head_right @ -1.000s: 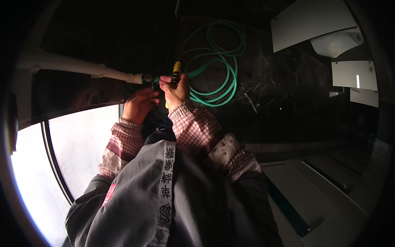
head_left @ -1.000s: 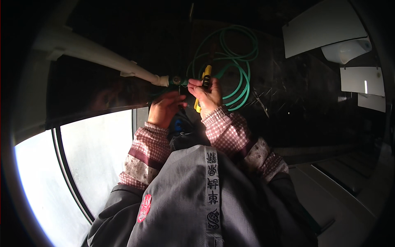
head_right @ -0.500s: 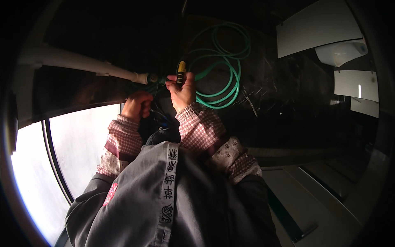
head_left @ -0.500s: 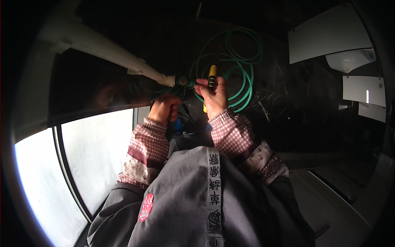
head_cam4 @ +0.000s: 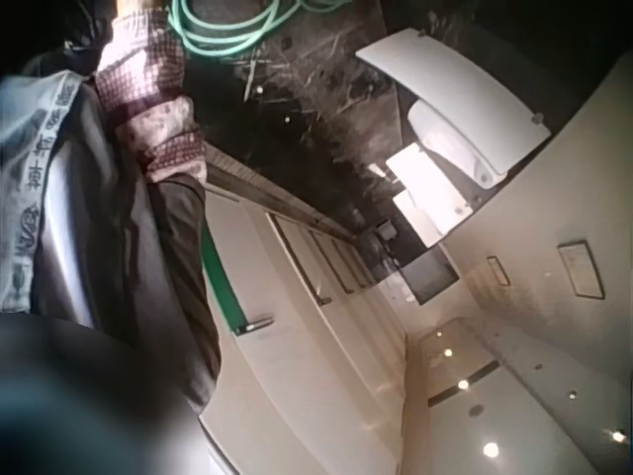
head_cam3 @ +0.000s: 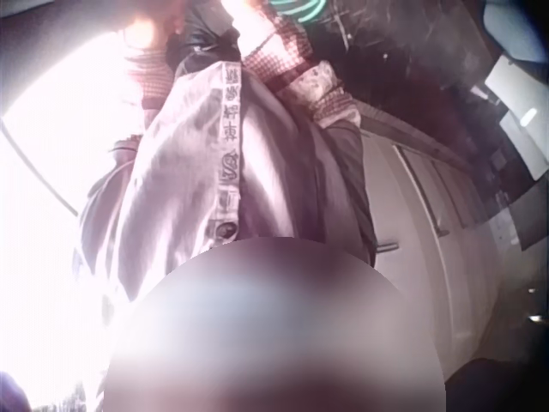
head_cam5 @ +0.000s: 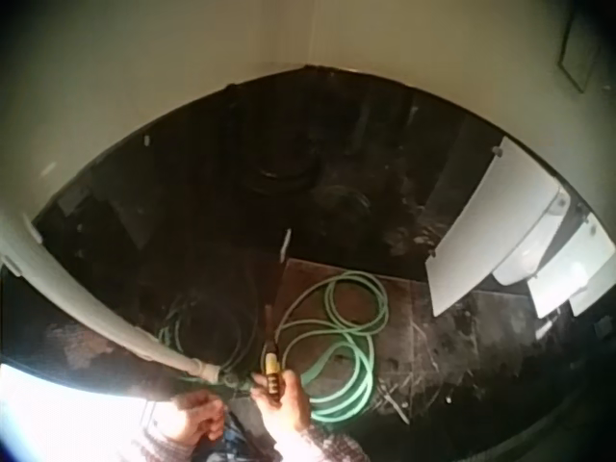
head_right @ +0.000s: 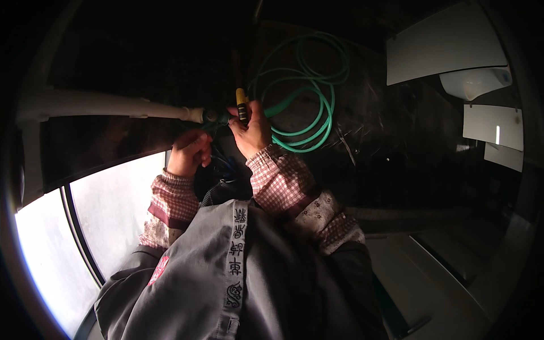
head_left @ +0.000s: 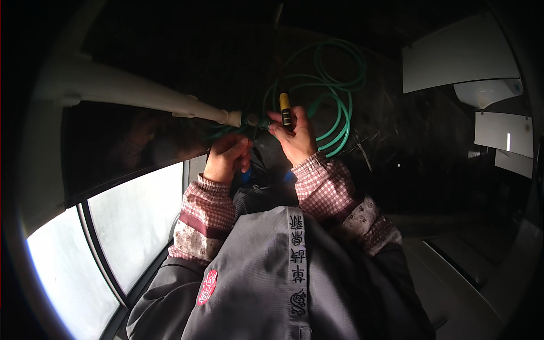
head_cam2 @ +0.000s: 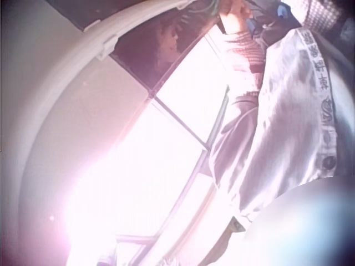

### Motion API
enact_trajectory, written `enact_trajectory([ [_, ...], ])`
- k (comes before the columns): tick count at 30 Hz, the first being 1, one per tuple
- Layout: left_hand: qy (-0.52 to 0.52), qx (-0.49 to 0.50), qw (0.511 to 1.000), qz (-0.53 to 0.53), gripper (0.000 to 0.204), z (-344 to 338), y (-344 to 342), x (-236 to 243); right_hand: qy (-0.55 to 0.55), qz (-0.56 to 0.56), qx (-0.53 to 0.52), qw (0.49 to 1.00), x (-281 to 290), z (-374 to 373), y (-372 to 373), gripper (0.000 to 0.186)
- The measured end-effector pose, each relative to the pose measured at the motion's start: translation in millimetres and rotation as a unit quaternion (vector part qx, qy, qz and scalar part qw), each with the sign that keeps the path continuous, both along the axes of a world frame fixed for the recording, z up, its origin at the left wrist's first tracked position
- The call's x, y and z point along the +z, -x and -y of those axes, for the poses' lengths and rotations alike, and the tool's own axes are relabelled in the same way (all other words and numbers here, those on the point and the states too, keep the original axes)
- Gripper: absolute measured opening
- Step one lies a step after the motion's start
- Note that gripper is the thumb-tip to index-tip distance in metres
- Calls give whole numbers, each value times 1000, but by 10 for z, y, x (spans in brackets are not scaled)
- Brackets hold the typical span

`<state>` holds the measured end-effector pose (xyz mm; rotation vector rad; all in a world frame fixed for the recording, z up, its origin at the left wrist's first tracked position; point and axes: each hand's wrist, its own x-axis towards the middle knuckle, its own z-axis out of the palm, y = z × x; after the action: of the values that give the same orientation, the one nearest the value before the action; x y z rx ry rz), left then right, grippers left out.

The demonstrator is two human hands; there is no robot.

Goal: Using pliers to repair or secure a connection on a green water hose.

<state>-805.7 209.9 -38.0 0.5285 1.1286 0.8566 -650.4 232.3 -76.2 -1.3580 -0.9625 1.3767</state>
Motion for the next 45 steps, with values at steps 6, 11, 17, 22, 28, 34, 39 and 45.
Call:
enact_trajectory([
  [6, -145, -9, 985, -90, 18, 109, 93, -213, 7, -32, -17, 999, 76, 39, 50, 29],
  [11, -278, 51, 926, -249, 11, 111, 45, -285, 23, -5, 41, 999, 172, 34, 58, 30],
  [17, -280, 50, 891, -352, 9, 25, -9, -102, 22, -16, 54, 998, 295, 19, 67, 31],
  [22, -202, 112, 938, -257, 12, -6, -98, -32, 30, -32, 62, 997, 309, 0, 55, 33],
  [28, -221, 131, 956, -139, 19, 18, -99, -81, 47, -73, 39, 995, 256, 8, 39, 33],
  [34, -181, 174, 965, -76, 18, 129, -20, -184, 36, -102, 11, 994, 253, 36, 93, 30],
  [39, -60, 212, 975, -23, 20, 141, -66, -215, 39, -98, 25, 994, 244, 51, 78, 31],
  [45, -55, 257, 963, 61, 22, 120, -187, -104, 47, -75, 66, 994, 346, 39, 53, 32],
])
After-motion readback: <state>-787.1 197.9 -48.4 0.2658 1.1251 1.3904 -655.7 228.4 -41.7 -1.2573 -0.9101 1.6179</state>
